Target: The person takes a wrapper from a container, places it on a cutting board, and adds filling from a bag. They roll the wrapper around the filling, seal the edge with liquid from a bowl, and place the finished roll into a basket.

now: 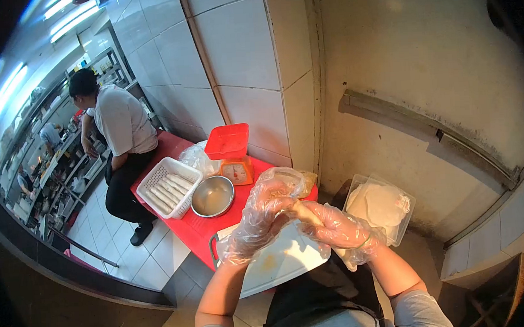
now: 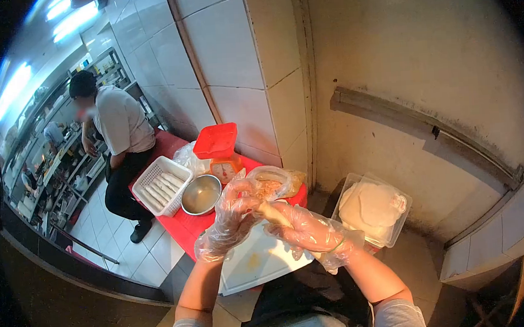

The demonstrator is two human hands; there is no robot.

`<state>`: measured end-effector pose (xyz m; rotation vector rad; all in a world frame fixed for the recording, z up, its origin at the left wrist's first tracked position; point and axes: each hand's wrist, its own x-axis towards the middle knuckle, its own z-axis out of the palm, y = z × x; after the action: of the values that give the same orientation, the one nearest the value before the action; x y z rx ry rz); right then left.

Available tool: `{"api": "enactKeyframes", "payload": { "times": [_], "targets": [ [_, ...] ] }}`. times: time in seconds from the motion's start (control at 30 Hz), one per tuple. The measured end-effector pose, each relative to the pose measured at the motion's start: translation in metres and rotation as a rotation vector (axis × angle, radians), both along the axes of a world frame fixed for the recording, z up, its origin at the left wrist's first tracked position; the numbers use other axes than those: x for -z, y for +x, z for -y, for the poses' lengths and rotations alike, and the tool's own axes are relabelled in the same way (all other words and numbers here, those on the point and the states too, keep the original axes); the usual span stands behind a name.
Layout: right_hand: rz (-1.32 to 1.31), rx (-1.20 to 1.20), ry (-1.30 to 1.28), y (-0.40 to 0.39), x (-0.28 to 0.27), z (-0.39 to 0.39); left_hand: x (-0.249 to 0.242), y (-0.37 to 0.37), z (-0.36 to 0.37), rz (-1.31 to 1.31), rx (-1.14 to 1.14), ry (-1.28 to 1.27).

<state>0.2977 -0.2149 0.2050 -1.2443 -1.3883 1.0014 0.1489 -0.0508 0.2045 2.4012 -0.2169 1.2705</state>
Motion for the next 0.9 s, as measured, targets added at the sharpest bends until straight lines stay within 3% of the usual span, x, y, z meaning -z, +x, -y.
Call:
{"api": "enactKeyframes", "payload": {
  "times": [0.17,0.27,0.37,0.47,0.6,0.8,0.9],
  "targets": [
    [0.014,0.054,-0.141,-0.001,-0.009,0.003,-0.022,-0.001,0.005,0.052,-0.130,0.052],
    [0.296,0.167,0.426,0.004,0.033,-0.018,-0.013,-0.002,0.013,0.154,-0.267,0.064],
    [0.322,0.250,0.142,-0.007,0.007,-0.003,-0.004,0.000,0.028,0.131,-0.364,0.081],
    [0.477,0.369,0.353,-0.008,0.028,-0.008,0.001,0.002,0.027,0.094,-0.381,0.065],
    [0.356,0.257,0.229,-0.007,0.003,-0.001,-0.002,-0.001,0.024,-0.042,-0.160,-0.273],
    [0.284,0.202,0.192,-0.005,0.011,-0.007,0.000,-0.003,0.017,0.032,-0.254,-0.097],
    [0.146,0.139,0.060,-0.005,0.007,-0.008,-0.003,-0.005,0.017,-0.005,-0.230,-0.229]
  ]
}}
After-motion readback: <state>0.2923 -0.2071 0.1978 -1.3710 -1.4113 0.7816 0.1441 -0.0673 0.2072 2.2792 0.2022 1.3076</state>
